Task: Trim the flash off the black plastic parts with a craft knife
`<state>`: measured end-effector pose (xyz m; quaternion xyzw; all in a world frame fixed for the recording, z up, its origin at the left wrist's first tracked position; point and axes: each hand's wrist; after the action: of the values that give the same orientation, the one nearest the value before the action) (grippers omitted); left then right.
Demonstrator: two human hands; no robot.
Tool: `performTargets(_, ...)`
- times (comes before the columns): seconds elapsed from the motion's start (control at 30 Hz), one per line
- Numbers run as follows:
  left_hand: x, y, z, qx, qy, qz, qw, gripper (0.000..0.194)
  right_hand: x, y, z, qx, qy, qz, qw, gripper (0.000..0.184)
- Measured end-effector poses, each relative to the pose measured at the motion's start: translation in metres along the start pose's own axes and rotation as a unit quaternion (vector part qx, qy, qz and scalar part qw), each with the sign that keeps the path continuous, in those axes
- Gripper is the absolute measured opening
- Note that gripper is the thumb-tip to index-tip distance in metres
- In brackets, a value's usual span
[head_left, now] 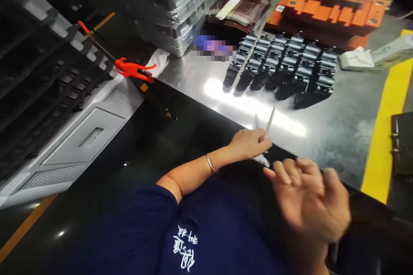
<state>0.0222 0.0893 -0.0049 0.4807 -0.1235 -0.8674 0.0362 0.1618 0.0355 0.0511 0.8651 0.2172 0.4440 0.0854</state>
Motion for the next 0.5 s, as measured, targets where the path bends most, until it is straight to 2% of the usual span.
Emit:
performTargets(0.23, -0.009, 0.029, 0.008, -0.03, 0.054, -0.012, 0.998, 0.031, -0.015, -0.009, 0.013, 0.009, -0.063, -0.027, 0.998, 0.023)
performTargets(0.5, -0.009, 0.037, 0.007, -0.051, 0.087, -0.015, 0.995, 0.033, -0.016, -0.002, 0.01, 0.01, -0.065, -0.037, 0.997, 0.024)
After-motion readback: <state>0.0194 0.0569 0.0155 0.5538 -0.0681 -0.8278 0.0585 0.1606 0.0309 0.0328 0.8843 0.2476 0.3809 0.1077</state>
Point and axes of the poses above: each hand's wrist, its own y-axis away from the middle knuckle, its own z-axis out of the back of the hand, x = y × z, and after that the axes turned 2 degrees about -z, right-handed
